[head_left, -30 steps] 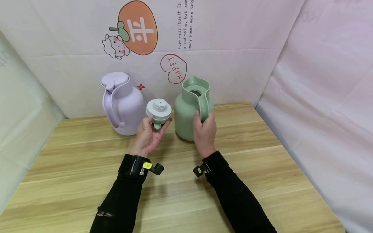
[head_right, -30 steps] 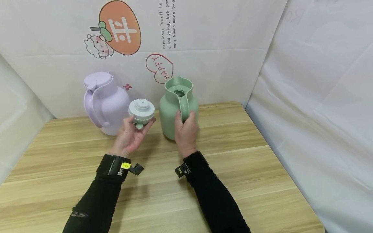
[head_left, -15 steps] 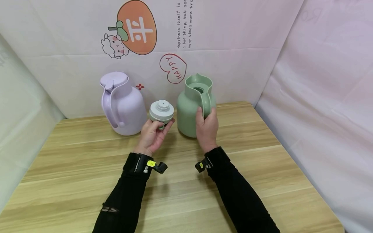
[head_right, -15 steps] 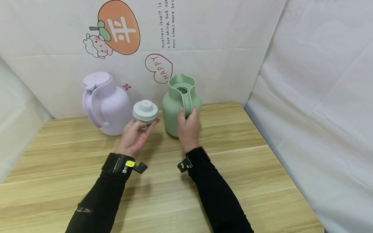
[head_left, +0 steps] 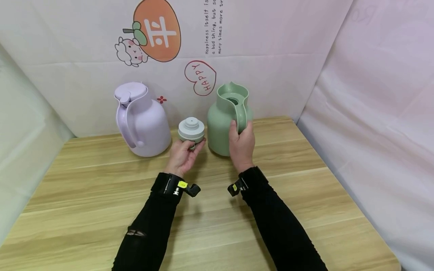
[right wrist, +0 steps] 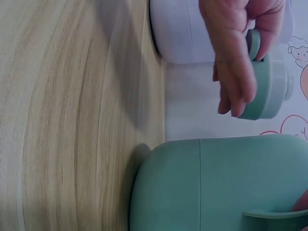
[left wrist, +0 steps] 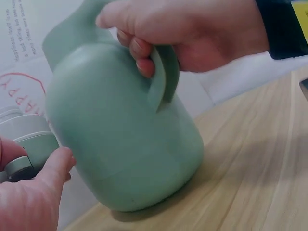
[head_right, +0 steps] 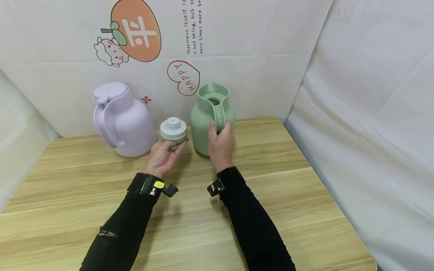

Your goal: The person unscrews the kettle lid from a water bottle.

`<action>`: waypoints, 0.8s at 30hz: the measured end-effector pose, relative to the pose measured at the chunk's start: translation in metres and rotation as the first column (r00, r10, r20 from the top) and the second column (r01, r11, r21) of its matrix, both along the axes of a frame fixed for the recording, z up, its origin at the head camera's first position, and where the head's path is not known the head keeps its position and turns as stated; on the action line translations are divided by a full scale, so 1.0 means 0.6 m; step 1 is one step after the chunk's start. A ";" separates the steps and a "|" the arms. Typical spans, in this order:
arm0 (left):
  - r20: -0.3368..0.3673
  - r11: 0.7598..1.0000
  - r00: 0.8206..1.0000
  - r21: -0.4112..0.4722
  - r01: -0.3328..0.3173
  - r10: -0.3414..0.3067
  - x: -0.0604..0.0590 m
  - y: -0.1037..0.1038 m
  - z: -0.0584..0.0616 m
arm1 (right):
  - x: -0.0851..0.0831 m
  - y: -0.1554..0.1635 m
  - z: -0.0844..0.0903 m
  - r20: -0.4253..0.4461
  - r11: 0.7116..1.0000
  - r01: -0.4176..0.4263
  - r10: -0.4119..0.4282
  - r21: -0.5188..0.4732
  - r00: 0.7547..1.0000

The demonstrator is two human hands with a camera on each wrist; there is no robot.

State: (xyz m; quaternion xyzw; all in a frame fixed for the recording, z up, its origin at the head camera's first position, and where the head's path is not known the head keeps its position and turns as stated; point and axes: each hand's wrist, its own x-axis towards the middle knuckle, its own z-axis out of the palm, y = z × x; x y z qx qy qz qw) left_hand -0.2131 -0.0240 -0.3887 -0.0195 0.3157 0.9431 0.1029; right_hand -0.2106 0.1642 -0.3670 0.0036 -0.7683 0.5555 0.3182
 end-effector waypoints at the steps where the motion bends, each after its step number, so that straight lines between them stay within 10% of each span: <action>1: 0.017 1.000 1.000 -0.008 -0.004 0.004 -0.002 0.002 -0.002 | 0.000 0.000 0.000 0.002 1.000 0.005 -0.005 0.002 1.000; 13: 0.220 0.978 0.973 -0.206 -0.023 0.069 -0.024 0.008 -0.031 | -0.006 0.002 -0.001 0.016 1.000 0.023 -0.024 0.009 1.000; 24: 0.242 0.913 0.964 -0.409 0.000 0.108 -0.029 0.021 -0.055 | -0.013 0.008 0.000 0.031 0.999 0.033 -0.033 0.008 0.999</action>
